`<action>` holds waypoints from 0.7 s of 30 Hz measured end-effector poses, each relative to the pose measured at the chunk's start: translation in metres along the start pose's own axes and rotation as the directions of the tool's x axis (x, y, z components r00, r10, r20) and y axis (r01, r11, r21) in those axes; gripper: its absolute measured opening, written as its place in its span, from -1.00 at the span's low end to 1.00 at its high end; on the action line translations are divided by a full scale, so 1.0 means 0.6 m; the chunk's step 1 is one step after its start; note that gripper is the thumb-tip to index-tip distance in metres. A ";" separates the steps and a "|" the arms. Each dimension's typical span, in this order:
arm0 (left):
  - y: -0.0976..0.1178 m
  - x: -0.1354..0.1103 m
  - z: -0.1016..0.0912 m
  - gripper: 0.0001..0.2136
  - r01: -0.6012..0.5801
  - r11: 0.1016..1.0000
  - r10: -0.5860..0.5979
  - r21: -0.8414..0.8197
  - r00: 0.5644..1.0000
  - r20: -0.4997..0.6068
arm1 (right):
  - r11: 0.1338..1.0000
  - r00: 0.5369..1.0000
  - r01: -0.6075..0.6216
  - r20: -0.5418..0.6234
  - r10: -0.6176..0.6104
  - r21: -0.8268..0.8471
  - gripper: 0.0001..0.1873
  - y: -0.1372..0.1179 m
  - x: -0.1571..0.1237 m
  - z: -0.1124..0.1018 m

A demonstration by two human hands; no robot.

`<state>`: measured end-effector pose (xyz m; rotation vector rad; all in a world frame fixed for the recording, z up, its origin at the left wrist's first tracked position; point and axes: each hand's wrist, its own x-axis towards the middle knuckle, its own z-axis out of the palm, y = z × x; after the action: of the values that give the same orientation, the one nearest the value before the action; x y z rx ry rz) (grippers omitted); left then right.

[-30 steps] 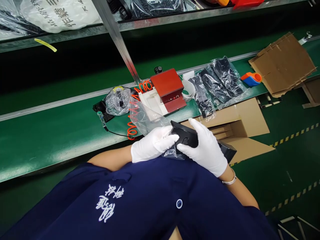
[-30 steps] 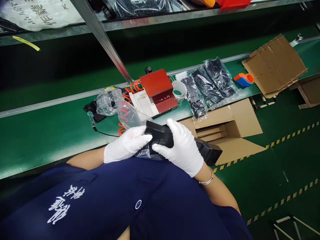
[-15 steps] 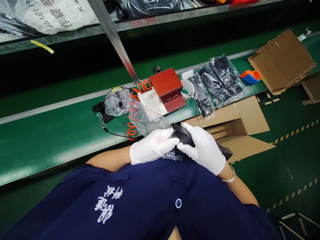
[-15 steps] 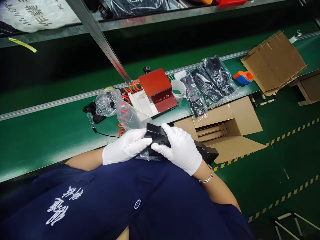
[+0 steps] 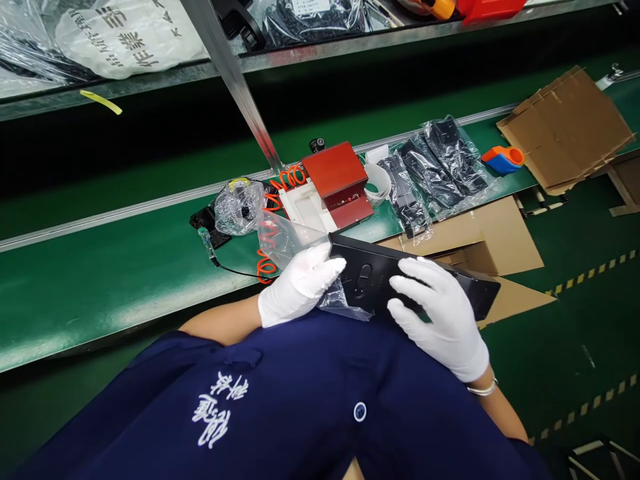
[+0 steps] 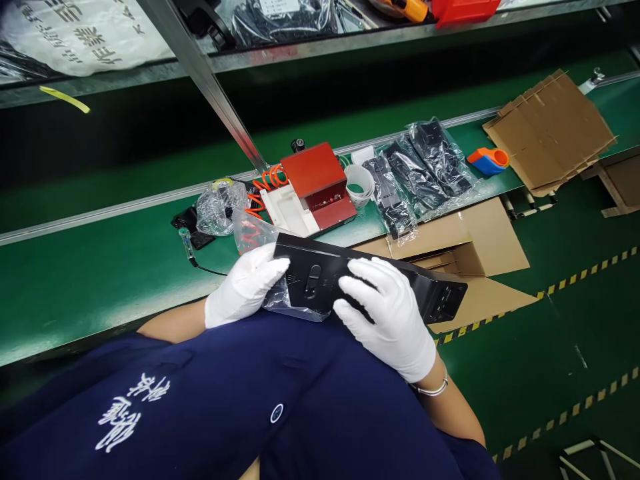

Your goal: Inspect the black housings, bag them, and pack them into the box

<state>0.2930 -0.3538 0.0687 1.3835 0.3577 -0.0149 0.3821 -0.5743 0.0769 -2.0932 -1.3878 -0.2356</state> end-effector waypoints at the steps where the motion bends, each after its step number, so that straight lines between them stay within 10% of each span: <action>1: 0.002 0.000 0.002 -0.73 -0.010 1.000 0.010 -0.020 1.000 0.005 | 1.000 0.999 0.024 0.024 -0.024 -0.007 -0.82 -0.002 0.003 0.001; 13: 0.003 -0.003 0.010 -0.78 -0.035 0.994 0.044 -0.108 0.996 0.074 | 0.972 0.981 0.164 0.130 -0.143 -0.171 -0.79 -0.017 0.027 0.004; 18: -0.001 -0.004 0.007 -0.77 -0.090 0.993 0.099 -0.070 0.985 0.142 | 0.993 0.998 -0.068 0.006 0.069 -0.093 -0.62 0.000 0.019 0.011; 21: -0.002 -0.003 0.005 -0.79 -0.133 0.991 0.135 -0.021 0.966 0.222 | 0.973 0.967 -0.214 0.125 0.224 -0.088 -0.43 0.004 0.020 0.021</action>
<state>0.2920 -0.3572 0.0683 1.3816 0.0759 -0.0573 0.3871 -0.5586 0.0713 -2.3398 -1.2246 -0.0570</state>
